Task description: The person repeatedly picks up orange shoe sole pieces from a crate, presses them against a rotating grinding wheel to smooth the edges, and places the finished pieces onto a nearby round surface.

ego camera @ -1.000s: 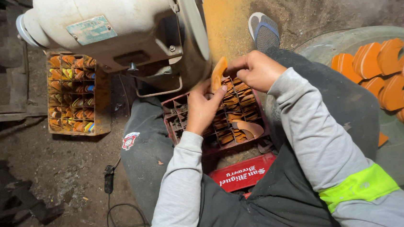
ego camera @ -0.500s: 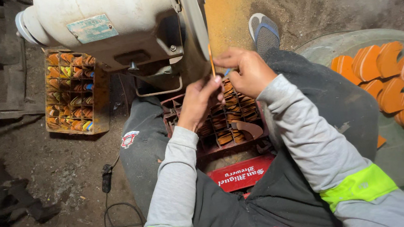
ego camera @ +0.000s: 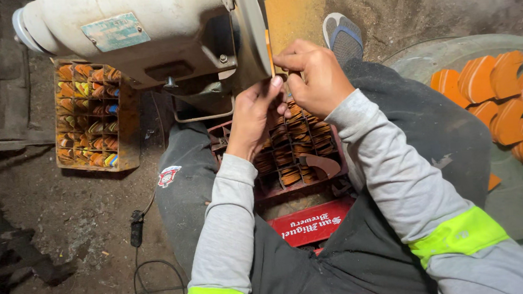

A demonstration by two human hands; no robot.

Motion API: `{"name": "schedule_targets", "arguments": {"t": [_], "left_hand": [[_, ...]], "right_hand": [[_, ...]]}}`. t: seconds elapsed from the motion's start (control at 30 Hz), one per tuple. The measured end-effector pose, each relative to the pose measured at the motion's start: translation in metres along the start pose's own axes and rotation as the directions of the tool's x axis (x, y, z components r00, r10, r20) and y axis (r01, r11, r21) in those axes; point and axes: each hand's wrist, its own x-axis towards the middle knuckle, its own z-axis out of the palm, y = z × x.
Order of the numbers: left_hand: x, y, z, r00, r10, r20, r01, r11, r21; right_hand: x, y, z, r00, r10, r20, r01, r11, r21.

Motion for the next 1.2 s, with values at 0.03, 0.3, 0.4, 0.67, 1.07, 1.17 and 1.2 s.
{"name": "schedule_targets", "arguments": {"t": [0.03, 0.3, 0.4, 0.67, 1.07, 1.17, 1.2], "left_hand": [[0.001, 0.000, -0.001, 1.000, -0.008, 0.002, 0.008, 1.000, -0.005], [-0.025, -0.010, -0.014, 0.985, -0.165, -0.047, 0.172, 0.934, 0.314], [-0.037, -0.013, -0.015, 0.973, 0.221, -0.068, -0.052, 0.494, 0.868], [-0.036, -0.019, 0.000, 0.848, 0.515, 0.122, -0.290, 0.258, 0.922], [-0.013, -0.044, 0.013, 0.972, 0.204, -0.118, -0.091, 0.788, 0.608], [-0.008, -0.030, 0.003, 0.981, 0.185, -0.053, -0.155, 0.923, 0.352], [-0.006, -0.025, 0.001, 0.986, 0.158, -0.046, -0.138, 0.948, 0.288]], "right_hand": [[0.000, 0.000, 0.002, 1.000, 0.004, -0.009, -0.003, 1.000, 0.009], [-0.022, 0.017, -0.010, 0.951, -0.064, 0.302, 0.063, 0.998, 0.014], [-0.022, 0.032, -0.025, 0.792, 0.275, 0.545, -0.335, 0.942, 0.012], [-0.021, 0.033, -0.015, 0.812, 0.393, 0.432, -0.415, 0.908, -0.045], [-0.020, 0.027, 0.005, 0.892, 0.420, 0.170, -0.452, 0.846, 0.283], [-0.014, 0.015, -0.001, 0.969, 0.240, 0.059, -0.246, 0.959, 0.142], [-0.012, 0.010, 0.000, 0.987, 0.160, 0.013, -0.160, 0.987, 0.027]]}}
